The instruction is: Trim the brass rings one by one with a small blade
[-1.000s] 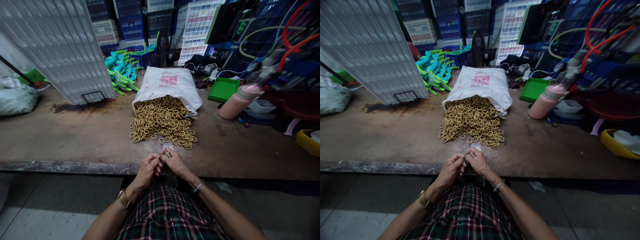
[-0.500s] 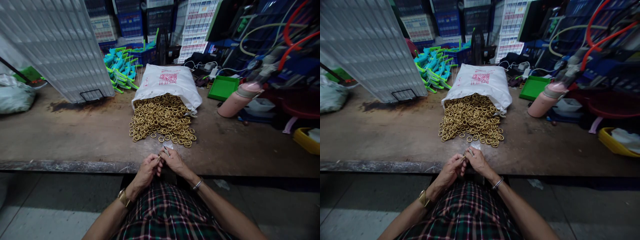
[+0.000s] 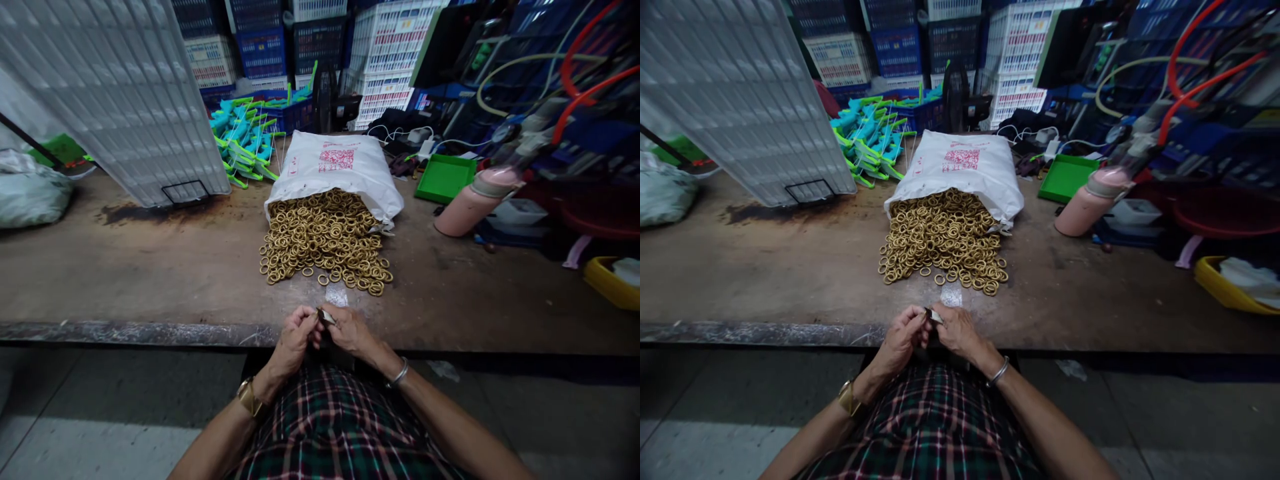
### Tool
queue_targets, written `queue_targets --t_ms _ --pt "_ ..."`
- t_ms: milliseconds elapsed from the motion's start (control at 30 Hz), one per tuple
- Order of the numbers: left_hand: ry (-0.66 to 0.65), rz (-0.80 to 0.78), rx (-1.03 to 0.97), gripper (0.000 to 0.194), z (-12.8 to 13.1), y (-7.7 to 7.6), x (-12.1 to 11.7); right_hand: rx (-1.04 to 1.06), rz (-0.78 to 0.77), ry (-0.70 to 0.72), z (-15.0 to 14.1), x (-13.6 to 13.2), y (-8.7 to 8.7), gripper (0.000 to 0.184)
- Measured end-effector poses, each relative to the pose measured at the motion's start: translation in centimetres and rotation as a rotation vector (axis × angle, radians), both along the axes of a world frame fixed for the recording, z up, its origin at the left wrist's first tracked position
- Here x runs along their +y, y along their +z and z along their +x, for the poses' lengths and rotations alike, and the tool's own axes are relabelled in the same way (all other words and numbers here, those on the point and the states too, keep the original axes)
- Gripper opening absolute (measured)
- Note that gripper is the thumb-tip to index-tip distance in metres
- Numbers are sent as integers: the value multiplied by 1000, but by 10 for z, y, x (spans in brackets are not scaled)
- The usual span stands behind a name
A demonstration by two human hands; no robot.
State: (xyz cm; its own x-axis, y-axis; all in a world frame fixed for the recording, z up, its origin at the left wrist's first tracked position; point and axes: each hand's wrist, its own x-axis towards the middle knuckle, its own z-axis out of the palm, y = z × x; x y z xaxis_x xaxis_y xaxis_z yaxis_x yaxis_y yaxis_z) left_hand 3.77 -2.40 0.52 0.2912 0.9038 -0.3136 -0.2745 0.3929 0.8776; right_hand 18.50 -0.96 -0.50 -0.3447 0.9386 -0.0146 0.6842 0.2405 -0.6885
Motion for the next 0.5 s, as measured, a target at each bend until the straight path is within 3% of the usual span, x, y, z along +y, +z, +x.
queue_targets --t_ms 267,400,500 --pt "-17 81 76 33 -4 -5 -1 -143 -40 49 -4 2 9 20" --pt "-108 127 45 32 -5 14 -9 -319 -75 33 -6 13 12 20" --pt "-178 104 -111 28 -3 32 -14 -428 -71 5 -9 23 13 21"
